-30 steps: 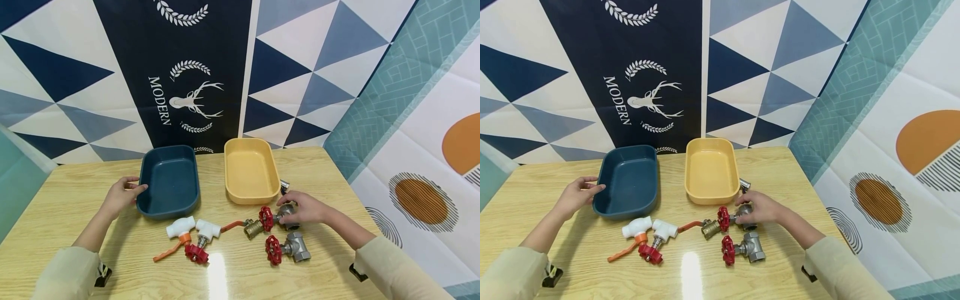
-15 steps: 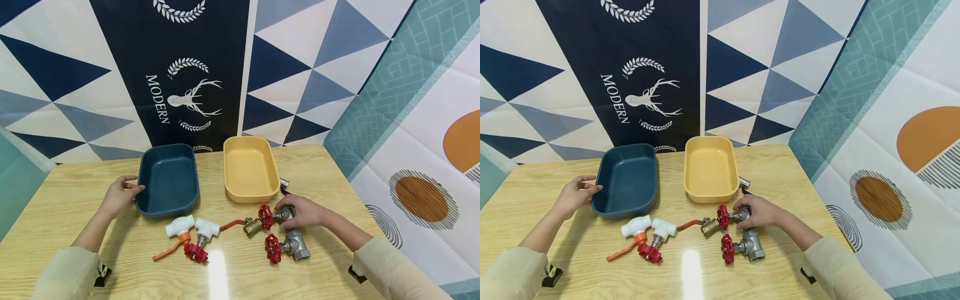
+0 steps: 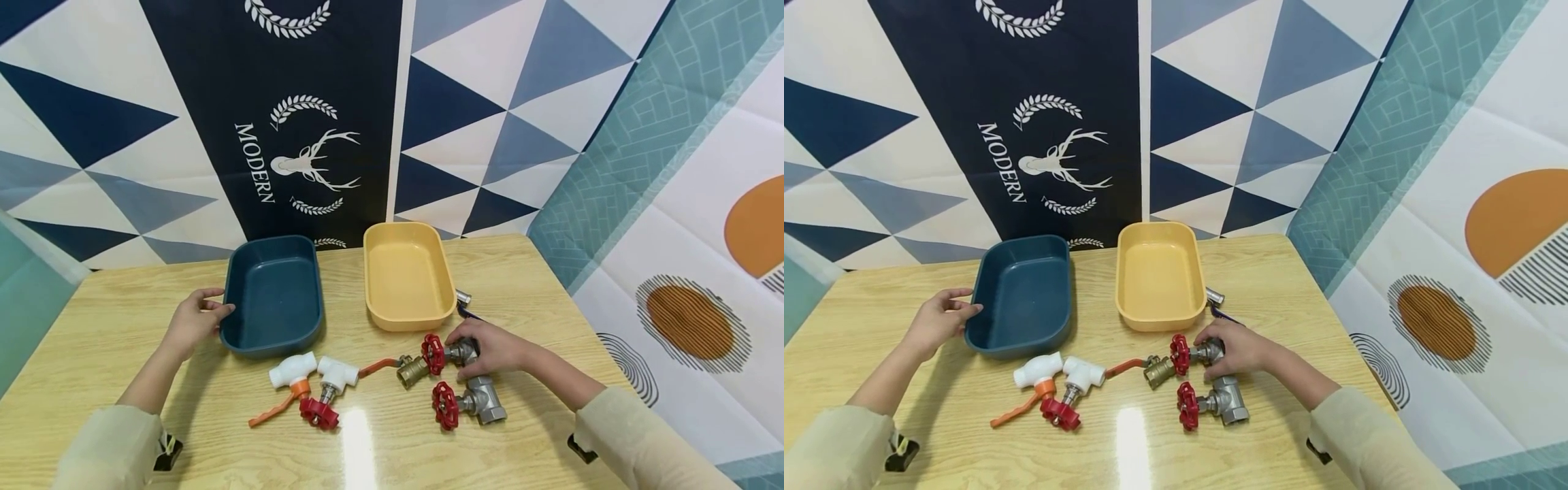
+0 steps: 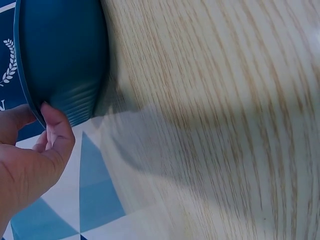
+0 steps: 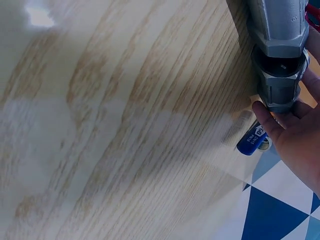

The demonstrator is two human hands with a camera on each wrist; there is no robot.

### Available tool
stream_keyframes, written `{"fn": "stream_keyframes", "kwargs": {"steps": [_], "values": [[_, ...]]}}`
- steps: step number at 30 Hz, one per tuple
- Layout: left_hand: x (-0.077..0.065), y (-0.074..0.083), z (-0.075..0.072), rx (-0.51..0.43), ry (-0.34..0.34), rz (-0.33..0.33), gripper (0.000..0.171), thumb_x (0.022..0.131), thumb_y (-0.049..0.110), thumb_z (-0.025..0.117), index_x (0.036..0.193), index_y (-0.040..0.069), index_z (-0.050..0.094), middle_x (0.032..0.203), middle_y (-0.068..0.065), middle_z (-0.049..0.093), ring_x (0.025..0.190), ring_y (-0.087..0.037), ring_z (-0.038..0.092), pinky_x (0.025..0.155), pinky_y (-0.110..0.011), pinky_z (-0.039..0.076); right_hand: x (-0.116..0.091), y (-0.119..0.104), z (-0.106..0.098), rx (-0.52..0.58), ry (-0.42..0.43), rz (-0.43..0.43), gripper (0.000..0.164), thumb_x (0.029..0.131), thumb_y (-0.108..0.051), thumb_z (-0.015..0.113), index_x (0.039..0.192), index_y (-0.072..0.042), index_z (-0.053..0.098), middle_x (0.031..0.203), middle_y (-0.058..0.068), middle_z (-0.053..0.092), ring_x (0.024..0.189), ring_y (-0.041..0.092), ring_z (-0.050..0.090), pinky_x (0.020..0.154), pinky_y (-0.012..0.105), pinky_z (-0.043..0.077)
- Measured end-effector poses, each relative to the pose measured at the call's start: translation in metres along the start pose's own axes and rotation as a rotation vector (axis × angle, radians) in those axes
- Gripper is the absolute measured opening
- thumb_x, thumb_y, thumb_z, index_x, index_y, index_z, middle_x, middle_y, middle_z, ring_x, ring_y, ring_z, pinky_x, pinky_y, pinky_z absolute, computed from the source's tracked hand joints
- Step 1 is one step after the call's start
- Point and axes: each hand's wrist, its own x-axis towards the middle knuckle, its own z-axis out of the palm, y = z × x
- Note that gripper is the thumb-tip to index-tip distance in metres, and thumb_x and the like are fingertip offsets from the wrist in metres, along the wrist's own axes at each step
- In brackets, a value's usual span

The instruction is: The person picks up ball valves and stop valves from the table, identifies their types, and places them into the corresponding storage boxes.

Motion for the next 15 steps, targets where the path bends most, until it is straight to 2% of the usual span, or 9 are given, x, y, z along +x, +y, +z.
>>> {"fn": "stream_keyframes", "kwargs": {"steps": [7,15], "values": [[0.0013,-0.0039,0.0005,-0.021,0.002,0.004,0.055,0.095,0.022,0.051,0.138,-0.007,0.032,0.106,-0.016,0.047,0.071,-0.003,0.053,0.062,-0.021,0.053,0.0015,-0.0029,-0.0015,-0.048,-0.038,-0.030,0.056,0.068,-0.033,0.083,0.115,-0.013,0.061,0.113,0.002,0.057,0.105,0.020,0.053,0.091,0.038,0.046],[0.0006,-0.0015,0.0007,-0.019,0.007,0.003,0.054,0.095,0.021,0.051,0.138,-0.007,0.032,0.106,-0.016,0.046,0.072,-0.005,0.054,0.062,-0.020,0.053,0.0036,-0.0052,-0.0052,-0.078,-0.081,-0.035,0.057,0.068,-0.032,0.083,0.116,-0.012,0.061,0.113,0.003,0.056,0.104,0.019,0.053,0.090,0.037,0.046]]}}
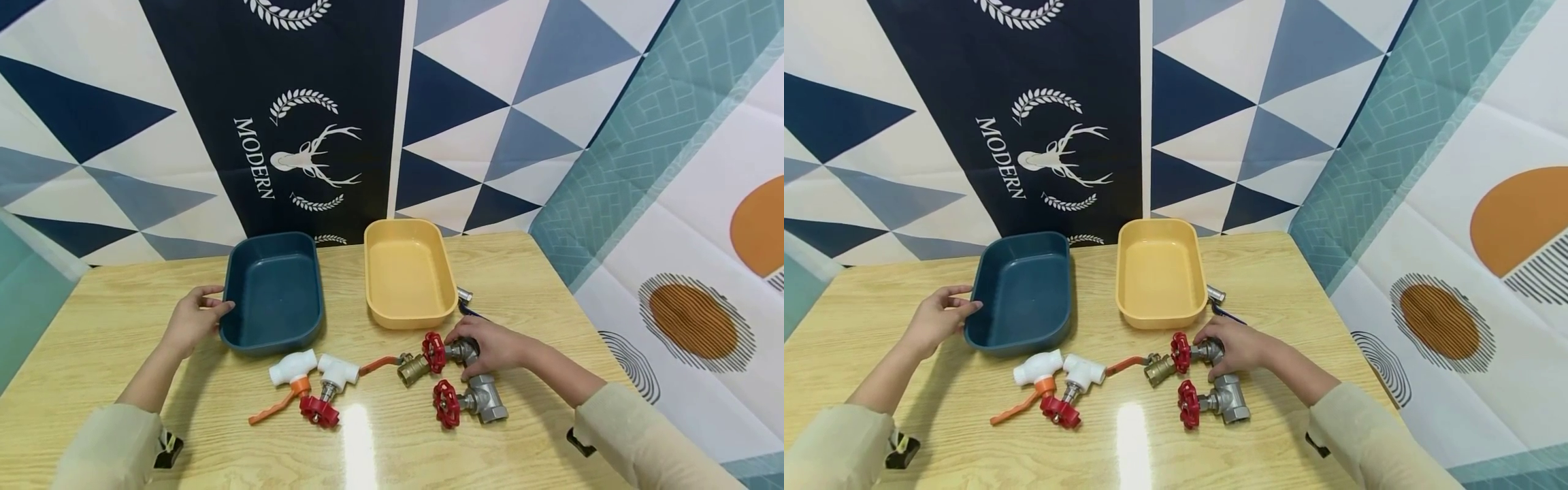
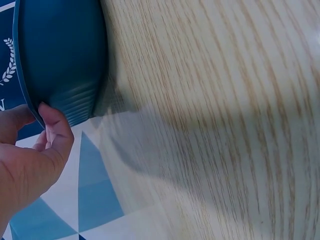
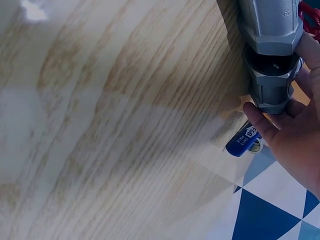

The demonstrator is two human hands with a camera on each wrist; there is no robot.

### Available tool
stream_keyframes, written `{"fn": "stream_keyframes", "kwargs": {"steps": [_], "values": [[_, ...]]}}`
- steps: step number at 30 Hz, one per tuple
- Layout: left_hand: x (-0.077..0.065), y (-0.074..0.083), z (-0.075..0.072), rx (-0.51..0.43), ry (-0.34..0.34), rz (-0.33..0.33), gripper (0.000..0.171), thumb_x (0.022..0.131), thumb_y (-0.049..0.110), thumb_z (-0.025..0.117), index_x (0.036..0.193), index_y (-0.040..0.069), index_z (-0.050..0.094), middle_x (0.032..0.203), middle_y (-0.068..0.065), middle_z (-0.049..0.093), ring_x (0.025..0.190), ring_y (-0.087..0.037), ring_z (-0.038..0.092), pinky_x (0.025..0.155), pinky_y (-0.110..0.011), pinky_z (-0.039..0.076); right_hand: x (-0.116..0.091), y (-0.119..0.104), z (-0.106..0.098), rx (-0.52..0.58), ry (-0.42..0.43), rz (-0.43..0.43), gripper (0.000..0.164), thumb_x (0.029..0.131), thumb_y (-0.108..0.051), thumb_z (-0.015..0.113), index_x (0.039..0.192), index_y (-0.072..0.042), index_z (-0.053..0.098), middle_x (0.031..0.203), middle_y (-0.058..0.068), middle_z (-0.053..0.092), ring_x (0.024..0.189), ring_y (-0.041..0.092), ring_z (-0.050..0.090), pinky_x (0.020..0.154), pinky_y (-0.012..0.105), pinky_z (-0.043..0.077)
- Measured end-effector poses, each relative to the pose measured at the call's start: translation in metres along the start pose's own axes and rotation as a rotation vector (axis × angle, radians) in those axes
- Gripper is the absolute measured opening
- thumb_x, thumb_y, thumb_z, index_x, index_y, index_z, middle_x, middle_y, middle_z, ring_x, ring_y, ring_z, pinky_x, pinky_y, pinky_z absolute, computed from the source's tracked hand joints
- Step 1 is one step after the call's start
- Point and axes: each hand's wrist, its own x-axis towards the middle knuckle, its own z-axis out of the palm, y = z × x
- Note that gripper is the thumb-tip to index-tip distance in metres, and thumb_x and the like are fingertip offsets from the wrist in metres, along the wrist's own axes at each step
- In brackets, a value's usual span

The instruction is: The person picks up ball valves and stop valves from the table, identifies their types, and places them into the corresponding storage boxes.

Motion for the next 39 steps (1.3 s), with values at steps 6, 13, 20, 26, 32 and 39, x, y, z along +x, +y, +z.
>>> {"fn": "stream_keyframes", "kwargs": {"steps": [6,13,20,26,32,39], "values": [[-0.0001,0.0004,0.0001,-0.012,-0.001,-0.004,0.055,0.096,0.021,0.051,0.138,-0.007,0.032,0.105,-0.015,0.045,0.071,-0.005,0.054,0.062,-0.021,0.053,0.0006,0.0000,-0.0010,-0.016,-0.012,-0.009,0.058,0.068,-0.031,0.083,0.117,-0.011,0.061,0.113,0.004,0.055,0.104,0.020,0.053,0.089,0.038,0.047],[0.0000,-0.0006,0.0001,-0.018,-0.002,-0.011,0.055,0.096,0.022,0.051,0.139,-0.007,0.031,0.106,-0.015,0.046,0.072,-0.004,0.055,0.063,-0.020,0.054,0.0019,0.0009,0.0012,-0.026,-0.003,0.015,0.051,0.070,-0.027,0.081,0.116,-0.014,0.061,0.113,0.004,0.055,0.103,0.019,0.053,0.089,0.038,0.047],[-0.0002,-0.0012,-0.0002,-0.024,-0.003,-0.007,0.055,0.096,0.022,0.050,0.139,-0.006,0.031,0.106,-0.015,0.046,0.072,-0.004,0.055,0.063,-0.020,0.054,0.0023,0.0013,0.0018,-0.039,0.007,0.011,0.053,0.070,-0.028,0.082,0.116,-0.014,0.061,0.112,0.004,0.055,0.103,0.020,0.053,0.089,0.039,0.047],[0.0000,-0.0012,-0.0007,-0.026,0.000,0.000,0.056,0.096,0.023,0.051,0.139,-0.006,0.031,0.106,-0.015,0.046,0.071,-0.003,0.054,0.063,-0.021,0.054,0.0023,0.0027,0.0027,-0.107,0.000,-0.010,0.058,0.068,-0.031,0.083,0.118,-0.014,0.060,0.115,0.005,0.054,0.105,0.022,0.053,0.090,0.040,0.047],[-0.0004,-0.0008,-0.0008,-0.022,0.002,-0.007,0.055,0.096,0.022,0.050,0.139,-0.007,0.031,0.105,-0.014,0.046,0.071,-0.003,0.053,0.063,-0.021,0.054,0.0025,0.0024,0.0031,-0.120,0.011,-0.009,0.055,0.069,-0.030,0.083,0.117,-0.014,0.060,0.114,0.005,0.054,0.105,0.021,0.053,0.090,0.040,0.047],[0.0003,-0.0005,0.0007,-0.033,-0.007,-0.015,0.055,0.096,0.022,0.051,0.139,-0.006,0.030,0.104,-0.013,0.046,0.071,-0.002,0.053,0.063,-0.020,0.054,0.0034,0.0027,0.0037,-0.109,0.031,-0.038,0.050,0.070,-0.029,0.081,0.113,-0.013,0.062,0.109,0.003,0.054,0.098,0.017,0.053,0.085,0.036,0.048]]}}
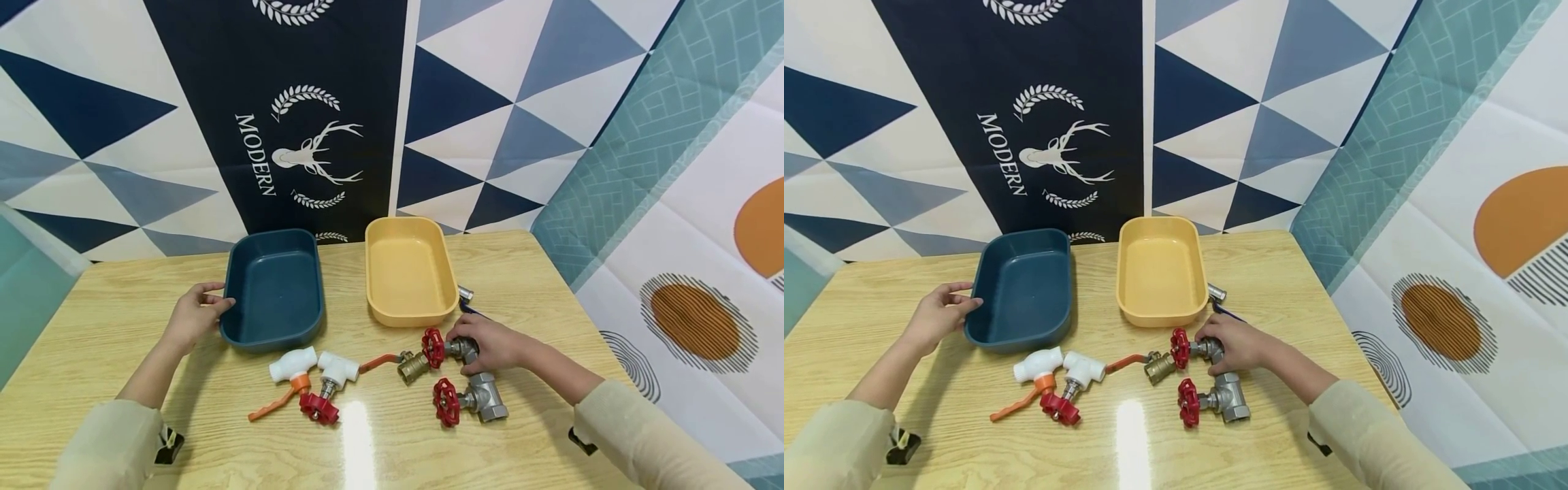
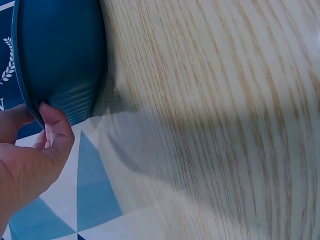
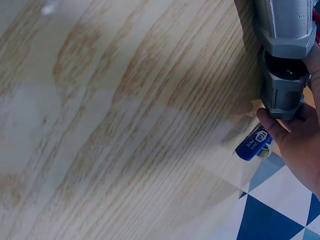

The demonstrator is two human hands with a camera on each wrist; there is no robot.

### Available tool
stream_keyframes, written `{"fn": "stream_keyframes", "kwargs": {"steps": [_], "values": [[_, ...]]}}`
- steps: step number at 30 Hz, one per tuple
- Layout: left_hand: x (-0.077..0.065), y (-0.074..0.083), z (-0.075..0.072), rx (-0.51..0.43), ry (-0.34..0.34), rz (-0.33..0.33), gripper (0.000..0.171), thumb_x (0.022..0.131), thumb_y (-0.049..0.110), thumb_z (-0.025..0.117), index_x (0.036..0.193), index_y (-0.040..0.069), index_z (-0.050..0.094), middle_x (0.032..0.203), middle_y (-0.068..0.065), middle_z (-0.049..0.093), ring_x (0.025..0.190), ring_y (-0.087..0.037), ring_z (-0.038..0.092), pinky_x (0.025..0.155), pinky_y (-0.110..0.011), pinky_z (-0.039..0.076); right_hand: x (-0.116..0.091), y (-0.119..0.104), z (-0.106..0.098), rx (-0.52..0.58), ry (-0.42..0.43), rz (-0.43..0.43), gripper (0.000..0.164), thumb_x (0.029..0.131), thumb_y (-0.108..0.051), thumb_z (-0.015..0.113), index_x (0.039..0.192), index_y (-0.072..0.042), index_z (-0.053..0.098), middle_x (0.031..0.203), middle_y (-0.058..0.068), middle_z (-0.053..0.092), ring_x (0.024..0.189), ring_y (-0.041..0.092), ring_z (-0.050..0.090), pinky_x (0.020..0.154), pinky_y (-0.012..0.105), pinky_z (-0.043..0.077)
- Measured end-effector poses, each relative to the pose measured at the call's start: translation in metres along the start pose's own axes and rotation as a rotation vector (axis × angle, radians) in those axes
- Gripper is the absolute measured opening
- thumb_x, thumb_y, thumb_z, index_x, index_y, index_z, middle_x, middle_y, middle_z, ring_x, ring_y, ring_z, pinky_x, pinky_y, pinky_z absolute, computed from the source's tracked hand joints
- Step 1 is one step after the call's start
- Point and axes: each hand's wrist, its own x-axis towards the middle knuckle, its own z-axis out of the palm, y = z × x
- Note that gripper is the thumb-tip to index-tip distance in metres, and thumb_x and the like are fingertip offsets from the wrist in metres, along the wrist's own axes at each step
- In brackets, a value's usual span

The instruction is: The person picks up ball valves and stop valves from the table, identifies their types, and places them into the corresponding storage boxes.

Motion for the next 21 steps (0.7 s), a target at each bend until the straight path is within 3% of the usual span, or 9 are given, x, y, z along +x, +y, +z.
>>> {"fn": "stream_keyframes", "kwargs": {"steps": [21], "values": [[0.0028,-0.0038,-0.0021,-0.011,-0.019,0.019,0.056,0.096,0.020,0.051,0.139,-0.007,0.029,0.104,-0.013,0.046,0.070,-0.001,0.055,0.067,-0.023,0.055,-0.0045,0.0004,-0.0043,0.096,0.024,0.029,0.051,0.071,-0.032,0.080,0.113,-0.011,0.063,0.110,0.003,0.055,0.100,0.018,0.055,0.085,0.035,0.048]]}}
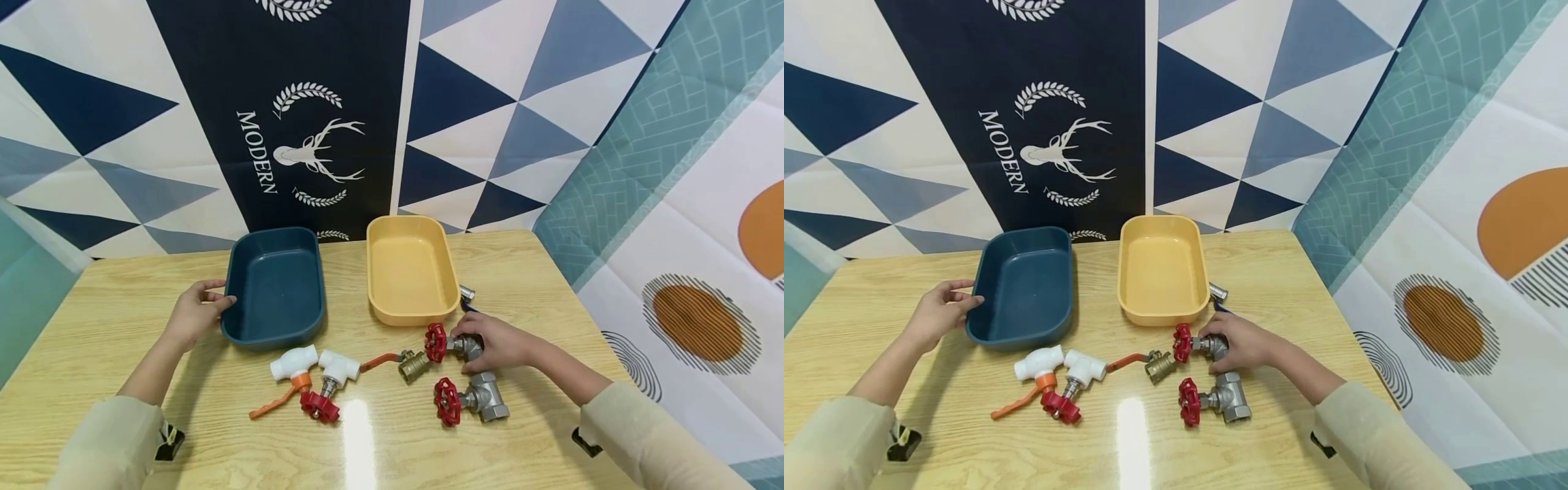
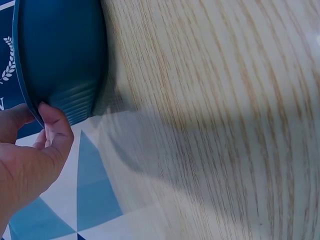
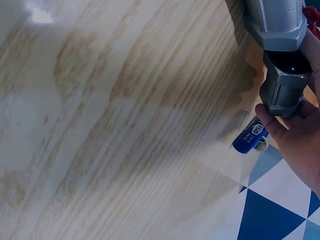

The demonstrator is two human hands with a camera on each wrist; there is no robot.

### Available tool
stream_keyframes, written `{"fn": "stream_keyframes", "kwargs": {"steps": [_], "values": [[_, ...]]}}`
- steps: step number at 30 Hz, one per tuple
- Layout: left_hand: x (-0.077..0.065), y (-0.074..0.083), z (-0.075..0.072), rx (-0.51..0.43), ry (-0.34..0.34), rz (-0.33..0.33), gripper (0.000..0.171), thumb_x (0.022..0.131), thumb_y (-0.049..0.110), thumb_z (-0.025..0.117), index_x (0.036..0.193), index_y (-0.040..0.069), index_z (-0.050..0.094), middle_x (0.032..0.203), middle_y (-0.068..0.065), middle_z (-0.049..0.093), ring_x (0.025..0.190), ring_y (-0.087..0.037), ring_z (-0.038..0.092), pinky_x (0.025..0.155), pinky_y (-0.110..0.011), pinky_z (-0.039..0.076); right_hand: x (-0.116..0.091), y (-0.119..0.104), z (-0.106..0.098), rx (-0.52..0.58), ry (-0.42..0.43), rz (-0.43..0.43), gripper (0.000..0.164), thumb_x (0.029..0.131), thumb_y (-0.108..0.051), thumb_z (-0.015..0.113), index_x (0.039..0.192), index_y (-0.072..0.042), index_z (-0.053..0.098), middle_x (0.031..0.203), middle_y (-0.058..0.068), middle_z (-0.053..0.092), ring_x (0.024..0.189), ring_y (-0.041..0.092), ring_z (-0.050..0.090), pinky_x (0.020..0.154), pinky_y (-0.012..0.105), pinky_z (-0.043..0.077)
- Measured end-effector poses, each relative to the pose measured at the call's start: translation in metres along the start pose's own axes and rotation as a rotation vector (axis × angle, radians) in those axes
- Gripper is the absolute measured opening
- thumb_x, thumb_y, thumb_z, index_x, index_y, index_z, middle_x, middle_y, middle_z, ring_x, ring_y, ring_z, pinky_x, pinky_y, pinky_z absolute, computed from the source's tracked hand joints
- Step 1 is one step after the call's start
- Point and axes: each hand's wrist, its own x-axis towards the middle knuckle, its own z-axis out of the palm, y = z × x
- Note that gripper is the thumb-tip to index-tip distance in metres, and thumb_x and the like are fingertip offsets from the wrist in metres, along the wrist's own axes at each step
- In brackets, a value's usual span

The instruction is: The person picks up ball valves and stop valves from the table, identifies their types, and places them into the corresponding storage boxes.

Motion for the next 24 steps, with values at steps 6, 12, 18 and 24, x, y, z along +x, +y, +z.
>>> {"fn": "stream_keyframes", "kwargs": {"steps": [6,12,18,24], "values": [[-0.002,0.001,0.000,0.005,-0.002,-0.006,0.056,0.096,0.021,0.051,0.140,-0.006,0.029,0.103,-0.012,0.047,0.071,-0.002,0.055,0.067,-0.023,0.054,-0.001,-0.004,-0.005,-0.001,0.003,-0.004,0.052,0.071,-0.033,0.080,0.114,-0.011,0.062,0.110,0.003,0.056,0.100,0.019,0.056,0.085,0.037,0.049],[-0.002,0.002,0.000,0.012,0.006,0.002,0.055,0.096,0.020,0.051,0.139,-0.007,0.030,0.103,-0.013,0.047,0.070,-0.002,0.055,0.066,-0.022,0.054,-0.003,-0.010,-0.013,-0.022,0.007,-0.003,0.051,0.071,-0.030,0.080,0.114,-0.012,0.063,0.111,0.004,0.056,0.100,0.019,0.056,0.085,0.037,0.049],[-0.002,0.002,0.000,0.005,0.007,0.002,0.055,0.096,0.020,0.051,0.139,-0.007,0.030,0.102,-0.012,0.047,0.069,-0.002,0.055,0.065,-0.022,0.054,-0.004,-0.015,-0.021,-0.025,0.004,0.003,0.051,0.071,-0.030,0.080,0.115,-0.011,0.062,0.113,0.008,0.055,0.100,0.021,0.055,0.084,0.038,0.049],[-0.001,0.001,0.000,0.011,0.011,0.004,0.055,0.096,0.020,0.052,0.139,-0.007,0.031,0.100,-0.011,0.047,0.068,-0.003,0.054,0.064,-0.021,0.053,-0.003,-0.019,-0.027,-0.038,0.014,-0.008,0.051,0.070,-0.031,0.081,0.114,-0.011,0.063,0.112,0.005,0.055,0.099,0.018,0.055,0.084,0.035,0.049]]}}
